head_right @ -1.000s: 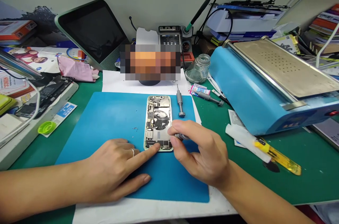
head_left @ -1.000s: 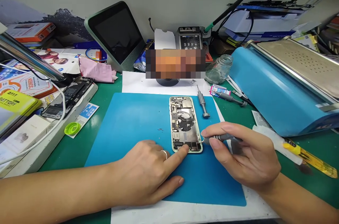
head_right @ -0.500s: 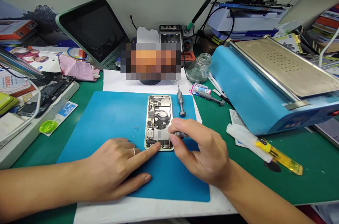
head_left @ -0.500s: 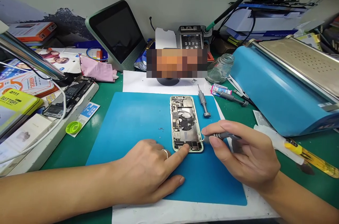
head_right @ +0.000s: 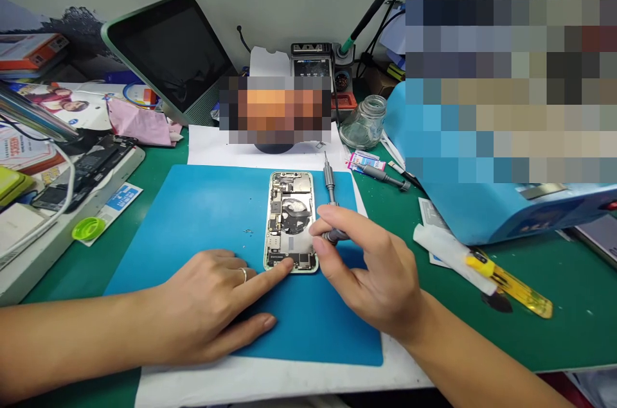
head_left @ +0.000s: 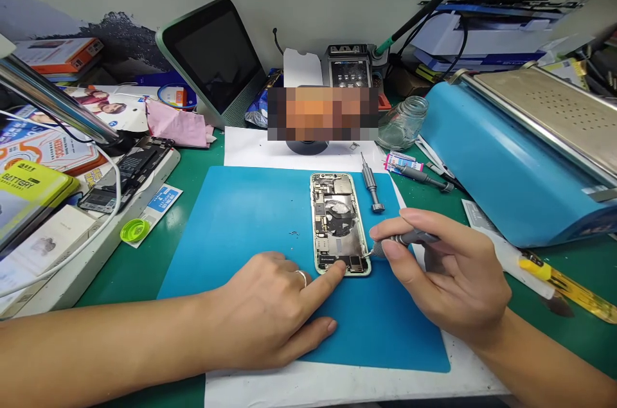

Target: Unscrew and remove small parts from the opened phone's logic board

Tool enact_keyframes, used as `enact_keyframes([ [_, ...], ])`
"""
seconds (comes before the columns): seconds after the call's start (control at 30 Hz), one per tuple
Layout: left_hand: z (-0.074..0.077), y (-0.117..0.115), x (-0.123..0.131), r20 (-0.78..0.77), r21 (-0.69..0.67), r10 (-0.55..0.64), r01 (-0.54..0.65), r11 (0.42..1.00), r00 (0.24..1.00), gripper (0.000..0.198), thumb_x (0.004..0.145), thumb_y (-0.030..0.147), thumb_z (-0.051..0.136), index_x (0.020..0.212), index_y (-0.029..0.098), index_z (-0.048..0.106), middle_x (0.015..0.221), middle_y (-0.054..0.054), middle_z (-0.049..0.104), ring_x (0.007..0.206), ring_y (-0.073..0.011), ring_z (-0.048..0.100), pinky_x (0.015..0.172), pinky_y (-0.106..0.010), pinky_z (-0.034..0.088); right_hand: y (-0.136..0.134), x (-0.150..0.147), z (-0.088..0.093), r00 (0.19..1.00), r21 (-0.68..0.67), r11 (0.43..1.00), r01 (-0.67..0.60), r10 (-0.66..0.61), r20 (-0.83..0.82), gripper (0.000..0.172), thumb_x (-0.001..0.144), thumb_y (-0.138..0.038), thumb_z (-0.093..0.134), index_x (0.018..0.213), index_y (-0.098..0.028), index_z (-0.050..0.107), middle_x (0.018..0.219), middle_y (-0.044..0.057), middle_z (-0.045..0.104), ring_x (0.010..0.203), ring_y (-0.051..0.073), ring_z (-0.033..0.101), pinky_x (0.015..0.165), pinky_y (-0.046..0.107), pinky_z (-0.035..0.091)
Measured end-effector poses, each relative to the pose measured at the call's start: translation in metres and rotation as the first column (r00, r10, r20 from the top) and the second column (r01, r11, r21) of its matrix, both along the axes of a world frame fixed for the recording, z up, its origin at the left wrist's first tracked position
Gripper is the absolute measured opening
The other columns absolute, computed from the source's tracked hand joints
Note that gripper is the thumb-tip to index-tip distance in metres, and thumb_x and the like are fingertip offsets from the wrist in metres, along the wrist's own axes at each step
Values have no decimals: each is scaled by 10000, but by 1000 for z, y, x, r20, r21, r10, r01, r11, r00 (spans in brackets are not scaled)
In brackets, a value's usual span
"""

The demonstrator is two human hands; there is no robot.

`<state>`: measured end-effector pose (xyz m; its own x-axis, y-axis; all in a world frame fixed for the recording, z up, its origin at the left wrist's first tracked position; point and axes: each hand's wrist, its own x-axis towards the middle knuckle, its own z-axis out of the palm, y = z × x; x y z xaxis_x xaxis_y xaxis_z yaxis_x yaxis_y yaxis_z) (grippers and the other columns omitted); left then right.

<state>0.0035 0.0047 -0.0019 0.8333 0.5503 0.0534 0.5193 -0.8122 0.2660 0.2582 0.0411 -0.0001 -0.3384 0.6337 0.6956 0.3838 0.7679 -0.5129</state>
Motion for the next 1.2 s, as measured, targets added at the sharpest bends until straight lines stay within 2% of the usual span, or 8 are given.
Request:
enact_keyframes([
  [0.27, 1, -2, -1, 3, 3, 7, -7, 1000, 1000, 509, 1136, 409, 274, 1525, 84, 317, 762, -4, 701, 563, -241, 666, 516, -415, 475, 0, 2, -7, 995, -143, 987, 76, -85, -56, 639, 926, -19, 695, 1491, -268, 531, 1088, 24, 748, 912, 146, 762, 809, 271, 679],
  [0.4, 0, -1, -1, -3, -8, 4, -4, 1000, 1000, 514, 1137, 415, 282, 1535, 90, 309, 781, -7, 709, 576, -242, 672, 524, -415, 479, 1, 3, -5, 996, -80, 993, 85, -86, -15, 661, 912, -17, 719, 1500, -245, 519, 1089, 39, 748, 935, 159, 766, 808, 275, 668],
  [0.5, 0, -1, 0, 0, -8, 3, -3, 1000, 1000, 514, 1138, 408, 276, 1535, 83, 311, 773, -6, 706, 571, -241, 669, 523, -416, 480, 2, 2, 1, 999, -13, 1000, 20, -20, 37, 639, 906, -8, 710, 1470, -249, 528, 1035, 35, 761, 894, 169, 771, 825, 313, 669],
  [0.63, 0, -1, 0, 10, 4, -1, 1, 1000, 1000, 506, 1138, 403, 266, 1511, 71, 343, 758, -7, 699, 565, -240, 664, 524, -418, 484, 3, -1, 8, 997, -19, 998, -61, 62, 55, 558, 902, 9, 658, 1383, -261, 567, 970, 27, 773, 865, 182, 775, 783, 327, 671],
  [0.83, 1, -1, -1, 3, 15, 2, -2, 1000, 1000, 512, 1137, 404, 259, 1515, 69, 343, 742, -3, 696, 551, -242, 657, 501, -418, 463, 3, 3, 8, 994, -19, 995, -101, 102, 43, 618, 869, 28, 620, 1426, -233, 559, 1017, 74, 786, 885, 211, 775, 763, 362, 675],
  [0.97, 1, 0, -1, 8, 16, 2, -2, 1000, 1000, 509, 1138, 403, 260, 1512, 69, 347, 740, -2, 694, 543, -237, 651, 501, -412, 455, 3, 4, 8, 993, -5, 994, -107, 107, 52, 652, 874, 14, 634, 1458, -259, 541, 1009, 60, 782, 876, 210, 776, 758, 364, 681],
  [1.1, 0, -1, -1, 22, 21, 5, -5, 1000, 1000, 508, 1141, 401, 243, 1514, 75, 354, 730, -1, 685, 538, -238, 646, 501, -410, 448, 3, 3, 6, 994, 18, 996, -89, 88, 66, 686, 868, 15, 640, 1484, -263, 523, 992, 39, 767, 845, 195, 774, 811, 360, 679],
  [1.2, 0, -2, -1, 35, 26, 14, -15, 1000, 999, 509, 1144, 405, 227, 1518, 83, 354, 742, -6, 689, 545, -236, 655, 505, -408, 448, 1, 3, 5, 993, 23, 994, -104, 102, 65, 725, 859, 26, 612, 1525, -227, 476, 1040, 62, 747, 898, 196, 767, 846, 363, 672],
])
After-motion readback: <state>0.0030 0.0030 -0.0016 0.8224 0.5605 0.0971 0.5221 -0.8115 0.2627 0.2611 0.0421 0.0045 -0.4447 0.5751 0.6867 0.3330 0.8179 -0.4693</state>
